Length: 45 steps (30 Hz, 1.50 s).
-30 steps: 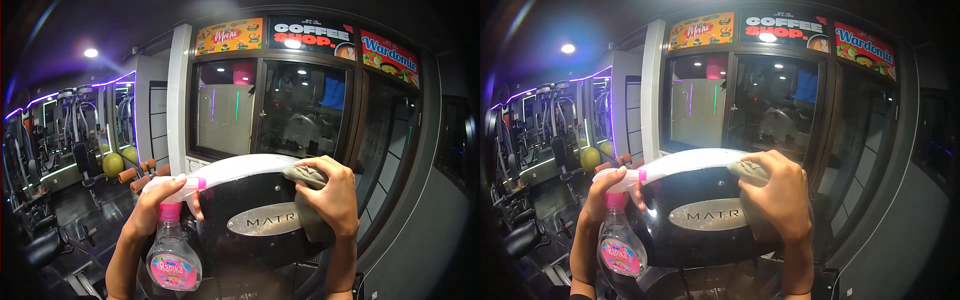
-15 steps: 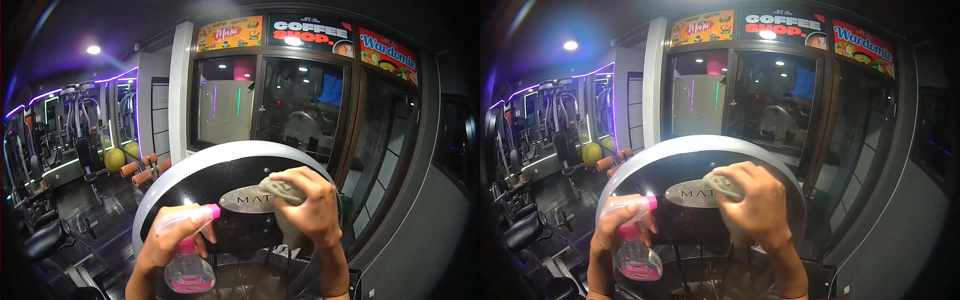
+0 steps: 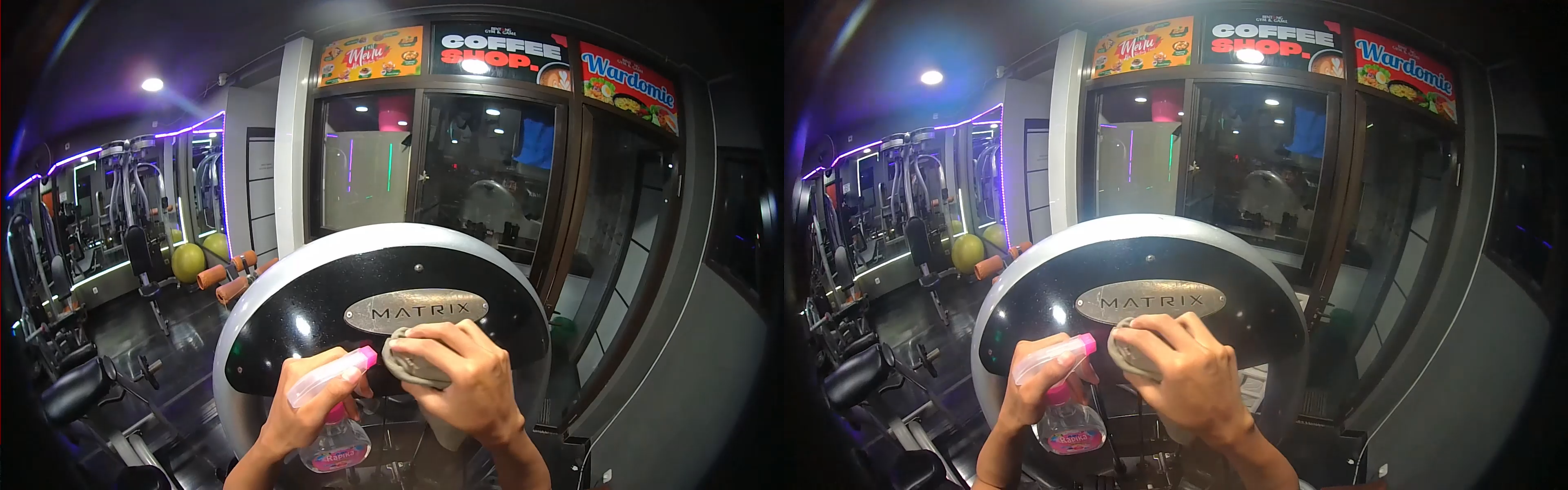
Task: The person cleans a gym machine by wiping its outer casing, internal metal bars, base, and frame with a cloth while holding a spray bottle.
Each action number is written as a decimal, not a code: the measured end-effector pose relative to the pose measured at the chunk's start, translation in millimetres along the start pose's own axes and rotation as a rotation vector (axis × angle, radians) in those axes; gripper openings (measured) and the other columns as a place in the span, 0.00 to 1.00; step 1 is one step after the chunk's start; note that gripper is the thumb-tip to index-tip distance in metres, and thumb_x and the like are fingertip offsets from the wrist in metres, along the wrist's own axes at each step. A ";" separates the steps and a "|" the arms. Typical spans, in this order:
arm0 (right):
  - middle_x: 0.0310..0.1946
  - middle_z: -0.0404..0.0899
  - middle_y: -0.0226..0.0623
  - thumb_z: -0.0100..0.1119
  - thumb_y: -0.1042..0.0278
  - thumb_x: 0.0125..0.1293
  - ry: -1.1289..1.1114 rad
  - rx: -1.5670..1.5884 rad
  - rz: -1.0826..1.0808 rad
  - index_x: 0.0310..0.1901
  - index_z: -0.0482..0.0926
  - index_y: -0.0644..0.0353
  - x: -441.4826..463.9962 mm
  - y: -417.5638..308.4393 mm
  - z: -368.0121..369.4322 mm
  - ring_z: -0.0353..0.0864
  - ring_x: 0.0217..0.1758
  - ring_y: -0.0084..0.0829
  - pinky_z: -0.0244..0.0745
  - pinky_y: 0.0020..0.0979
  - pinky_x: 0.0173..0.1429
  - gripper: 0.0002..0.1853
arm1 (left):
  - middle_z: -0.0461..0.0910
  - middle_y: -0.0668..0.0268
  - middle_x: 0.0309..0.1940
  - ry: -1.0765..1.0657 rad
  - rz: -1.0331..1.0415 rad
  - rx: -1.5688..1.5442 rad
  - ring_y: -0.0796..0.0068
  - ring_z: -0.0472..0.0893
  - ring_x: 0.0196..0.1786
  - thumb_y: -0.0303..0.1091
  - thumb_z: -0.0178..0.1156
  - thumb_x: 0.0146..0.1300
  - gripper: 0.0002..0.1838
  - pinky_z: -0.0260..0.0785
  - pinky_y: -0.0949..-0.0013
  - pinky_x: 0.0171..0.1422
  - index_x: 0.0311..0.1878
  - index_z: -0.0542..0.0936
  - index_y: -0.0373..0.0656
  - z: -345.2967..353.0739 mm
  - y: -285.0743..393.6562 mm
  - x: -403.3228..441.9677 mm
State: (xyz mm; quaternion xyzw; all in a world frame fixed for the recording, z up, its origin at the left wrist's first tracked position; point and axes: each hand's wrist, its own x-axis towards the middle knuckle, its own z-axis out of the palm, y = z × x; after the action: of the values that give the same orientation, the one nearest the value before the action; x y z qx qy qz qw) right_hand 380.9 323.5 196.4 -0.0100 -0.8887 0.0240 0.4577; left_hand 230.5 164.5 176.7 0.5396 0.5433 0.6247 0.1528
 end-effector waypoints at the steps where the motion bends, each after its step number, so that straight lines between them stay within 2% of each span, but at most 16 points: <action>1: 0.45 0.83 0.25 0.75 0.68 0.46 0.030 0.010 0.030 0.48 0.85 0.45 -2.4 4.4 -3.1 0.81 0.43 0.34 0.82 0.35 0.47 0.22 | 0.84 0.58 0.30 0.004 0.020 0.018 0.72 0.84 0.25 0.41 0.56 0.69 0.20 0.76 0.71 0.31 0.43 0.81 0.27 0.6 -1.5 -0.5; 6: 0.42 0.84 0.28 0.75 0.70 0.44 0.220 -0.040 0.162 0.43 0.87 0.49 -7.0 31.1 -13.4 0.82 0.40 0.35 0.80 0.35 0.46 0.20 | 0.84 0.58 0.29 0.040 0.029 -0.002 0.72 0.84 0.24 0.41 0.56 0.68 0.20 0.76 0.72 0.30 0.41 0.82 0.28 4.7 -11.0 -2.1; 10: 0.42 0.84 0.27 0.76 0.70 0.43 0.232 -0.091 0.166 0.43 0.87 0.48 0.5 31.6 -13.7 0.82 0.40 0.35 0.80 0.34 0.46 0.21 | 0.85 0.58 0.29 0.062 0.071 0.047 0.72 0.85 0.24 0.41 0.56 0.68 0.20 0.76 0.72 0.30 0.39 0.82 0.28 5.1 -14.8 -3.0; 12: 0.42 0.84 0.26 0.77 0.69 0.44 0.187 -0.178 0.123 0.44 0.87 0.46 -0.8 20.1 -7.5 0.82 0.39 0.34 0.81 0.34 0.44 0.21 | 0.85 0.58 0.29 0.071 0.074 0.043 0.72 0.86 0.25 0.41 0.55 0.68 0.20 0.76 0.73 0.30 0.39 0.82 0.28 6.2 -15.3 -4.0; 14: 0.44 0.83 0.21 0.78 0.66 0.44 0.138 -0.134 0.044 0.47 0.85 0.43 -7.9 10.7 0.1 0.80 0.39 0.31 0.82 0.32 0.37 0.24 | 0.85 0.58 0.30 0.087 0.065 0.031 0.72 0.85 0.25 0.41 0.56 0.67 0.20 0.76 0.72 0.30 0.39 0.82 0.28 7.3 -15.5 -4.9; 18: 0.47 0.82 0.19 0.76 0.67 0.45 0.075 -0.048 -0.097 0.49 0.85 0.41 -29.4 -1.4 17.1 0.80 0.39 0.27 0.81 0.26 0.34 0.25 | 0.85 0.58 0.30 0.085 0.073 0.026 0.72 0.85 0.25 0.41 0.56 0.67 0.21 0.76 0.72 0.30 0.39 0.82 0.28 6.9 -17.3 -6.4; 22: 0.48 0.83 0.22 0.78 0.66 0.41 0.071 -0.041 -0.029 0.50 0.86 0.42 -42.2 17.3 2.4 0.81 0.40 0.30 0.81 0.29 0.37 0.28 | 0.85 0.59 0.29 0.080 0.075 0.027 0.73 0.85 0.24 0.42 0.56 0.66 0.21 0.76 0.73 0.30 0.39 0.82 0.28 7.5 -15.9 -5.1; 24: 0.44 0.84 0.24 0.79 0.70 0.36 0.205 -0.107 0.078 0.46 0.88 0.44 -46.7 29.2 -4.7 0.81 0.38 0.32 0.81 0.33 0.44 0.27 | 0.85 0.59 0.29 0.079 0.069 0.038 0.73 0.84 0.24 0.42 0.56 0.66 0.20 0.76 0.73 0.30 0.38 0.83 0.28 8.3 -14.7 -4.5; 26: 0.45 0.84 0.24 0.79 0.71 0.35 0.269 -0.165 0.176 0.44 0.88 0.46 -49.3 37.9 -11.8 0.81 0.39 0.32 0.81 0.33 0.44 0.27 | 0.85 0.59 0.28 0.079 0.075 0.069 0.73 0.84 0.24 0.41 0.56 0.66 0.20 0.75 0.73 0.29 0.38 0.82 0.28 9.0 -14.6 -4.0; 32: 0.46 0.84 0.22 0.79 0.69 0.39 0.240 -0.173 0.096 0.48 0.86 0.45 -44.7 9.9 10.6 0.81 0.41 0.31 0.82 0.31 0.42 0.28 | 0.85 0.59 0.28 0.067 0.081 0.083 0.73 0.85 0.24 0.41 0.56 0.66 0.20 0.75 0.73 0.29 0.38 0.82 0.28 8.6 -12.3 -3.0; 34: 0.44 0.85 0.25 0.79 0.72 0.33 0.222 -0.103 0.034 0.44 0.88 0.47 -47.2 -4.8 24.5 0.81 0.39 0.32 0.80 0.30 0.40 0.28 | 0.85 0.59 0.28 0.067 0.115 0.071 0.73 0.85 0.24 0.41 0.55 0.66 0.20 0.75 0.73 0.29 0.38 0.82 0.28 9.0 -16.6 -2.1; 36: 0.45 0.85 0.23 0.80 0.70 0.33 0.225 -0.073 -0.032 0.45 0.88 0.46 -52.4 -7.1 29.4 0.80 0.38 0.31 0.79 0.27 0.38 0.29 | 0.85 0.59 0.28 0.071 0.154 0.061 0.73 0.85 0.24 0.41 0.55 0.67 0.20 0.75 0.72 0.29 0.38 0.82 0.28 7.8 -17.4 -1.2; 38: 0.45 0.85 0.25 0.79 0.70 0.32 0.215 -0.069 -0.025 0.44 0.88 0.47 -58.3 0.6 23.2 0.81 0.39 0.32 0.79 0.29 0.40 0.28 | 0.85 0.59 0.28 0.053 0.138 0.076 0.72 0.85 0.24 0.41 0.56 0.67 0.20 0.75 0.72 0.29 0.37 0.82 0.28 6.7 -16.4 -1.6; 40: 0.47 0.84 0.21 0.79 0.68 0.36 0.240 -0.112 0.028 0.49 0.86 0.43 -65.3 15.4 14.3 0.81 0.40 0.29 0.82 0.28 0.41 0.30 | 0.85 0.59 0.28 0.048 0.128 0.078 0.73 0.85 0.24 0.41 0.56 0.66 0.20 0.75 0.73 0.29 0.37 0.83 0.29 6.1 -16.7 -1.8; 42: 0.47 0.84 0.26 0.79 0.71 0.36 0.315 -0.151 0.127 0.46 0.87 0.47 -72.5 28.5 8.1 0.82 0.42 0.33 0.81 0.34 0.45 0.28 | 0.85 0.59 0.28 0.043 0.122 0.081 0.73 0.85 0.24 0.41 0.56 0.66 0.20 0.75 0.73 0.30 0.37 0.83 0.29 5.6 -16.2 -1.3; 45: 0.46 0.85 0.29 0.78 0.75 0.37 0.412 -0.168 0.225 0.45 0.87 0.50 -71.6 44.4 1.5 0.82 0.43 0.35 0.80 0.36 0.48 0.27 | 0.85 0.59 0.28 0.043 0.120 0.084 0.73 0.85 0.23 0.41 0.56 0.66 0.20 0.75 0.73 0.29 0.37 0.82 0.29 7.2 -14.6 -1.1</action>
State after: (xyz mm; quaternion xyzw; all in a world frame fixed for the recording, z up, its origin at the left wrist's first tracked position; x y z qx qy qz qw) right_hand 421.1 364.9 134.9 -0.1517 -0.7690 -0.0014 0.6210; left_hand 231.2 172.6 162.6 0.5636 0.5391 0.6207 0.0806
